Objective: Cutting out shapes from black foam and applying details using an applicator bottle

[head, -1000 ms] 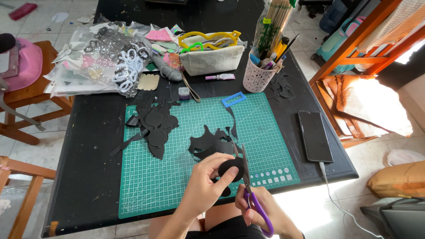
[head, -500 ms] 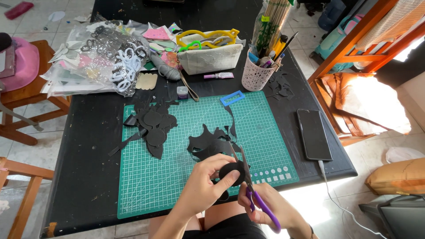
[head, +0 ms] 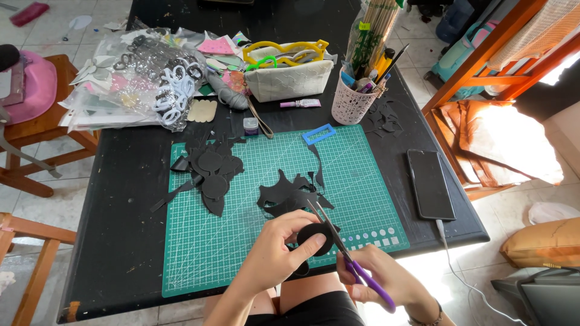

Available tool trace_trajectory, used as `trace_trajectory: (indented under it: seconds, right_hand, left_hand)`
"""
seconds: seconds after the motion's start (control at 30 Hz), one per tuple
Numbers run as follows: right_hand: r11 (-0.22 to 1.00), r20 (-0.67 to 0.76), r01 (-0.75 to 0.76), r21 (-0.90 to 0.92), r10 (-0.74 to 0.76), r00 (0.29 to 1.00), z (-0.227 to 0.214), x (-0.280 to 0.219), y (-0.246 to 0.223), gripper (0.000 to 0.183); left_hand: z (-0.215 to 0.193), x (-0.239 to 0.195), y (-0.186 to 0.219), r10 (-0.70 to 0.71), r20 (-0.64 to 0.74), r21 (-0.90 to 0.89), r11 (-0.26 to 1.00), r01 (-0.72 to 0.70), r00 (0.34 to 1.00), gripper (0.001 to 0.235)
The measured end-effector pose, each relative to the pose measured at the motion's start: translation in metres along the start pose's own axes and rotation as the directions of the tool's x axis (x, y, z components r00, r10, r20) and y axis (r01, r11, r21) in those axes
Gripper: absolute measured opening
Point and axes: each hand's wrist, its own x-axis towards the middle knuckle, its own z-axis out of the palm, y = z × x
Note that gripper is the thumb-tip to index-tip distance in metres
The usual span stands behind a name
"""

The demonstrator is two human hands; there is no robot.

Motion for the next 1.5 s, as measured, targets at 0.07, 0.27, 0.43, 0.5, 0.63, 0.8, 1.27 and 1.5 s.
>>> trace_trajectory:
  seconds: [0.07,0.27,0.43,0.5,0.63,0.8,1.27,1.5]
  right_hand:
    - [0.999,0.025,0.001,-0.035,0.0,1.0,-0.004,0.002,-0.004,0.071]
    - [0.997,0.063,0.005,-0.079,0.0,0.998,-0.012,0.004,-0.005,0.074]
    - [0.996,0.089,-0.015,-0.092,0.024,0.996,-0.021,0.001,0.0,0.072]
    - [0.991,0.105,-0.021,-0.131,0.035,0.994,-0.025,0.0,0.002,0.067]
    - [0.985,0.108,-0.015,-0.174,0.035,0.994,-0.029,-0.002,0.003,0.062]
    - [0.978,0.112,0.013,-0.208,0.01,0.994,-0.031,-0.004,0.006,0.058]
    - [0.987,-0.069,0.005,0.161,0.007,0.998,0.006,-0.001,0.011,0.063]
    - [0.961,-0.407,0.013,0.277,0.104,0.907,0.058,0.001,0.033,0.066]
  left_hand:
    - [0.001,0.0,0.0,0.03,0.017,-0.012,1.0,-0.029,0.999,0.021]
    - [0.0,0.001,0.001,0.027,0.064,-0.058,0.998,-0.024,0.998,0.02]
    - [-0.001,0.002,0.002,0.009,0.075,-0.055,0.998,-0.004,0.997,0.022]
    - [-0.002,0.002,0.001,0.036,0.075,-0.034,0.999,-0.034,0.997,0.021]
    - [-0.002,0.003,0.003,0.04,0.085,-0.037,0.999,-0.037,0.996,0.021]
    - [-0.002,0.004,0.003,0.027,0.095,-0.023,0.999,-0.025,0.995,0.021]
    - [0.02,0.011,-0.008,-0.062,-0.048,-0.213,0.976,0.05,0.997,0.025]
    - [0.037,0.016,-0.015,-0.083,-0.079,-0.248,0.967,0.061,0.993,0.025]
